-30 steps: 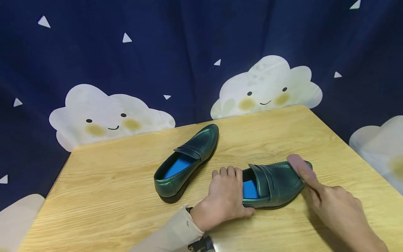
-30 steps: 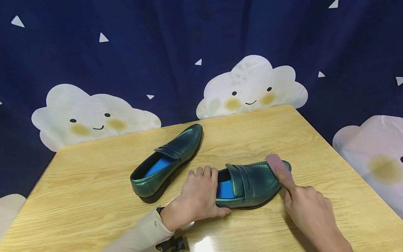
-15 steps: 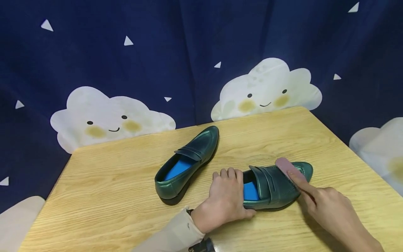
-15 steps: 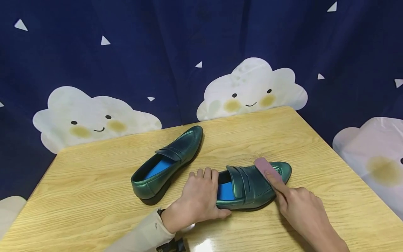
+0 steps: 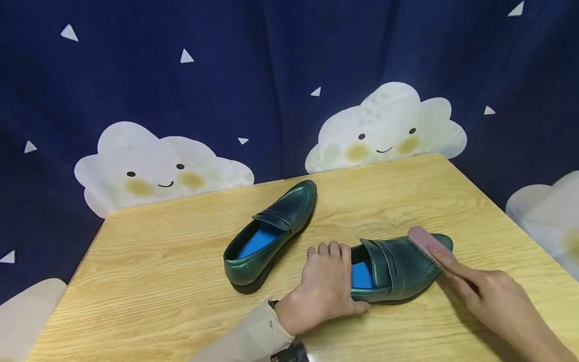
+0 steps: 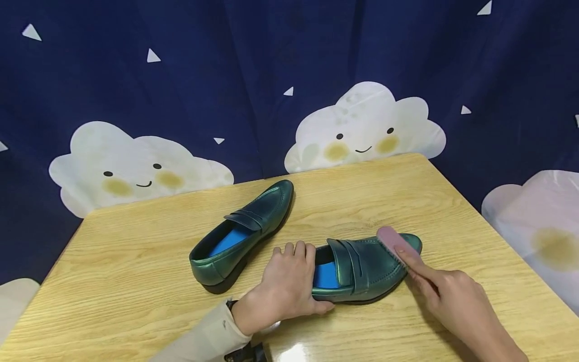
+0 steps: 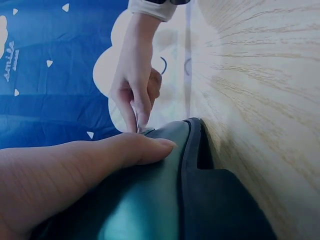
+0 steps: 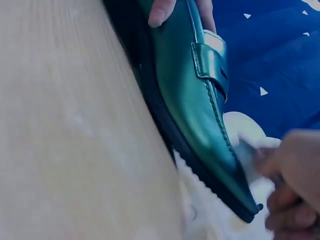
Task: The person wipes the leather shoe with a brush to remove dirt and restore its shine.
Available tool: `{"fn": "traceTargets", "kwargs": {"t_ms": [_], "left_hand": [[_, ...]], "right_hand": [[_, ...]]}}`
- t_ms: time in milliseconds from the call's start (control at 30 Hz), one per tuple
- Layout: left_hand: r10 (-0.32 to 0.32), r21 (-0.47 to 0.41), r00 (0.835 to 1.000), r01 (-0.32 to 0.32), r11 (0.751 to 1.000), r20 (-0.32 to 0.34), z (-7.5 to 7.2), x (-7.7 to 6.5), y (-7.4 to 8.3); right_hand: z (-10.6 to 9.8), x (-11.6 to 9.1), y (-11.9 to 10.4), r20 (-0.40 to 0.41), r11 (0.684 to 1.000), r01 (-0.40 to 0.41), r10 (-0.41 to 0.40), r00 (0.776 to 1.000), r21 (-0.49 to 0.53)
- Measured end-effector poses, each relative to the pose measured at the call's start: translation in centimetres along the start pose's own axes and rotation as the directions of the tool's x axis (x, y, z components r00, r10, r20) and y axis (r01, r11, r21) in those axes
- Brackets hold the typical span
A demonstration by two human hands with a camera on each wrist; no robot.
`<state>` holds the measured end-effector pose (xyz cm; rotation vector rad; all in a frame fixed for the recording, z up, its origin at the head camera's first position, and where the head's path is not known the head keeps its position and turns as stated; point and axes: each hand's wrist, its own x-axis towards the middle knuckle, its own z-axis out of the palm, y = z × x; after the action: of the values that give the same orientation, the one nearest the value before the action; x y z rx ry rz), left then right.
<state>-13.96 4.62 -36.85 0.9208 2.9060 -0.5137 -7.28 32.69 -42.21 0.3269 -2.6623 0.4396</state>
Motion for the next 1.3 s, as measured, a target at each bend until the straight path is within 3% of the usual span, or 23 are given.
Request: {"fn": "traceTargets", "kwargs": {"t_ms": [67,133,267,333,433,533,600,700,767,933,1000,1133,1200,1300], "left_hand": [[0.001,-0.003,1.0,-0.001,1.0,-0.003,0.0,0.0,-0.1],[0.0,-0.006,1.0,0.0,1.0,-0.006,0.0,0.0,-0.1],[-0.007,-0.009,1.0,0.007,1.0,-0.015,0.0,0.0,-0.2],[-0.009,-0.01,1.0,0.009,1.0,-0.021,0.0,0.0,-0.2],[-0.008,-0.009,1.0,0.008,1.0,-0.027,0.1,0.0,-0.2],[-0.008,-0.001,1.0,0.008,1.0,-0.026,0.1,-0.1,-0.3],[-0.01,0.001,1.0,0.01,1.0,-0.027,0.1,-0.1,-0.3],[-0.012,-0.005,0.999,0.012,1.0,-0.029,0.1,-0.1,-0.3],[-0.009,-0.007,0.999,0.009,1.0,-0.031,0.1,-0.1,-0.3],[-0.002,0.002,0.999,0.002,1.0,-0.034,0.1,0.0,-0.2],[0.0,0.006,0.999,0.0,1.0,-0.038,0.1,0.0,-0.2],[0.002,0.008,0.999,-0.002,1.0,-0.036,0.1,0.0,-0.1],[0.002,0.008,0.999,-0.002,1.0,-0.034,0.1,0.1,0.0],[0.005,0.008,1.0,-0.005,1.0,-0.03,0.1,0.1,0.0]], "right_hand": [[0.2,-0.2,0.0,-0.024,0.993,0.11,-0.109,0.994,0.038],[0.3,-0.5,-0.1,-0.037,0.988,0.149,-0.148,0.988,0.035],[0.3,-1.3,0.0,-0.055,0.999,0.003,-0.005,0.998,-0.034],[0.4,-1.8,0.0,-0.052,0.999,-0.032,0.03,0.998,-0.042],[0.7,-2.6,-0.2,-0.01,0.996,0.044,-0.044,0.999,0.079],[1.0,-3.2,-0.5,0.016,0.973,0.125,-0.131,0.991,0.193],[1.1,-3.4,-0.5,-0.006,0.977,0.121,-0.122,0.993,0.177],[0.9,-3.3,-0.4,-0.085,0.998,0.056,-0.052,0.995,0.042],[0.9,-3.2,-0.3,-0.095,0.999,0.05,-0.05,0.994,0.002],[1.4,-3.5,0.0,-0.022,0.973,0.135,-0.133,0.991,0.188],[1.3,-3.6,0.1,-0.031,0.977,0.122,-0.118,0.993,0.177],[0.8,-3.5,0.4,-0.089,1.0,0.01,-0.012,0.996,-0.018],[0.7,-3.4,0.4,-0.079,1.0,0.016,-0.016,0.997,-0.007],[0.7,-3.4,0.5,-0.039,0.992,0.065,-0.061,0.997,0.106]]}}
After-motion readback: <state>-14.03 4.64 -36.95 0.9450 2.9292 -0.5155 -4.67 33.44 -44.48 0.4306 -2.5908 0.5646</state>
